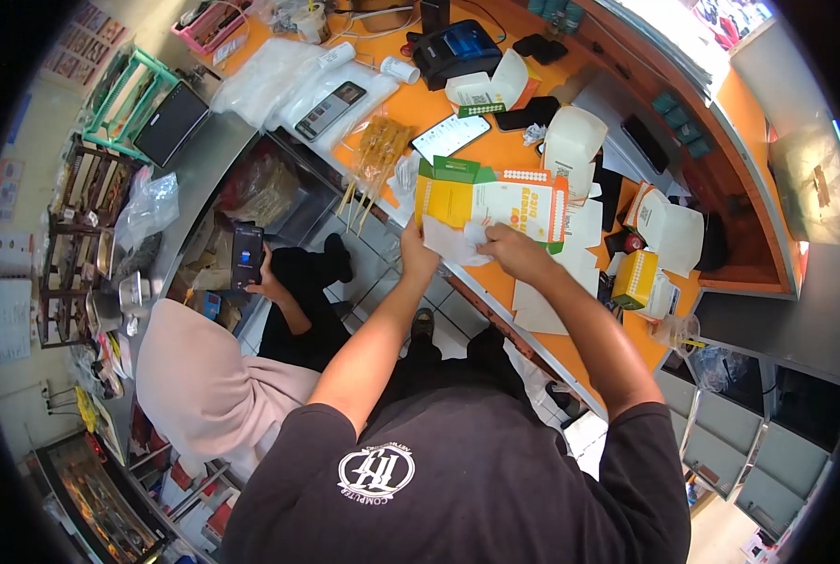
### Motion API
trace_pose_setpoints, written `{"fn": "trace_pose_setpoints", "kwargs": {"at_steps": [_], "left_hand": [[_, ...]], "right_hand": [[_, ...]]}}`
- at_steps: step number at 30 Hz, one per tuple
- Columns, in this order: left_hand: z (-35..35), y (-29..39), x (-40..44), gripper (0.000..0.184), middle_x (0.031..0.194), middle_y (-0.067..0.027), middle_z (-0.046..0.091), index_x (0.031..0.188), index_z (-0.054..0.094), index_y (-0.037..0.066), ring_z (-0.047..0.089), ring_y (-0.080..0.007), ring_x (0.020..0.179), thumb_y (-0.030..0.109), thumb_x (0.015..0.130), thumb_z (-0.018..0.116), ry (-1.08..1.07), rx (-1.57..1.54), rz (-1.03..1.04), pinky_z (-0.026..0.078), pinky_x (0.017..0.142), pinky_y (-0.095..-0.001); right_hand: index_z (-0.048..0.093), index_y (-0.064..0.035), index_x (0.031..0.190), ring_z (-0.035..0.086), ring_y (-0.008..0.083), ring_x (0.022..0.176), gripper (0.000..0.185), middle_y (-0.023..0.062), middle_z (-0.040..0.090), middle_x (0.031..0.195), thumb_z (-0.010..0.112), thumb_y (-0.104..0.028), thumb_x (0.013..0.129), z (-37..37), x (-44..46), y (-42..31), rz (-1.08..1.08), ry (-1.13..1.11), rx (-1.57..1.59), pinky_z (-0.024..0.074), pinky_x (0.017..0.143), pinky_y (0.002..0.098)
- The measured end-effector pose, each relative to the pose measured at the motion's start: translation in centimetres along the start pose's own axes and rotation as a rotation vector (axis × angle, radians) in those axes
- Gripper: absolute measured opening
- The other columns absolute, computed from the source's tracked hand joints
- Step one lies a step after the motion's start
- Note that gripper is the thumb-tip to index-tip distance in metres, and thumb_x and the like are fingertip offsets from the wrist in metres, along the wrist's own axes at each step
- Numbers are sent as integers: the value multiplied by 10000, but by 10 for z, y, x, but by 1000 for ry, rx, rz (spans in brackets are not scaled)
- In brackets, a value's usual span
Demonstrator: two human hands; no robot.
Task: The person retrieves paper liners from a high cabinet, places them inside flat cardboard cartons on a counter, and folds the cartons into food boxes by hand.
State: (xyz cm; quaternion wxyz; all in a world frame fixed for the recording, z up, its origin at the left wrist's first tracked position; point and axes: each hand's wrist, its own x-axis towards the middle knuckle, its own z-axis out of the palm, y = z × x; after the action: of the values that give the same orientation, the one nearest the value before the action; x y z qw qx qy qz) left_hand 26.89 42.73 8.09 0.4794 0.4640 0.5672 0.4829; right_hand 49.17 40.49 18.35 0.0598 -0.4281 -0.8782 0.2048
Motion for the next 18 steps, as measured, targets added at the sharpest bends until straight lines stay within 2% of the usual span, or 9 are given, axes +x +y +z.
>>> {"fn": "trace_pose_setpoints", "kwargs": {"at_steps": [1,4,7,10,11,13,16,18], "left_hand": [[-3,-16,5,282,1053,-111,637,1270,564,-34,684,-217,882,91,1056,432,-6,113,104,665,659,-375],[8,63,-16,265,945,-89,633,1236,572,-50,670,-199,822,97,1049,457,73,-140,-242,652,627,-367],[9,63,-19,256,913,-77,617,1224,580,-48,672,-198,808,96,1045,467,79,-156,-214,645,608,-358],[9,62,-18,258,908,-63,587,1235,578,-37,670,-190,807,97,1049,461,73,-45,-233,648,604,-353],[9,64,-19,259,914,-68,592,1237,578,-38,671,-191,806,95,1049,459,76,-47,-235,649,603,-355],[11,70,-20,261,926,-77,602,1241,577,-38,673,-193,803,91,1050,454,76,-57,-234,650,599,-358],[13,61,-15,263,957,-106,660,1265,569,2,694,-189,770,85,1060,428,84,-110,-226,625,541,-319],[12,62,-19,259,956,-117,671,1233,591,-33,667,-181,803,96,1055,453,93,-177,-249,612,613,-333]], "right_hand": [[766,-50,1013,625,291,1006,235,120,623,981,632,11,828,-11,-1,-3,-1,-73,26,537,878,372],[766,-49,1000,633,297,1012,240,121,634,981,628,27,819,-36,-7,8,-77,-188,100,537,879,387],[762,-42,990,637,312,1002,233,133,638,986,603,22,833,-58,0,14,221,325,62,538,870,407],[754,-36,1004,636,332,996,243,150,639,993,583,19,840,-30,27,0,388,562,26,535,864,429],[736,-36,1080,633,351,998,291,175,625,1001,579,17,840,-9,29,-2,335,504,-27,533,873,432],[710,-33,1151,628,372,987,339,193,603,999,579,7,841,49,32,-10,373,382,-98,532,878,426],[692,-36,1201,626,375,975,369,200,585,996,577,-7,852,61,20,-30,346,440,-48,532,879,420],[734,-35,1108,628,358,945,308,186,586,967,612,9,829,49,5,-32,319,406,83,532,865,415]]}}
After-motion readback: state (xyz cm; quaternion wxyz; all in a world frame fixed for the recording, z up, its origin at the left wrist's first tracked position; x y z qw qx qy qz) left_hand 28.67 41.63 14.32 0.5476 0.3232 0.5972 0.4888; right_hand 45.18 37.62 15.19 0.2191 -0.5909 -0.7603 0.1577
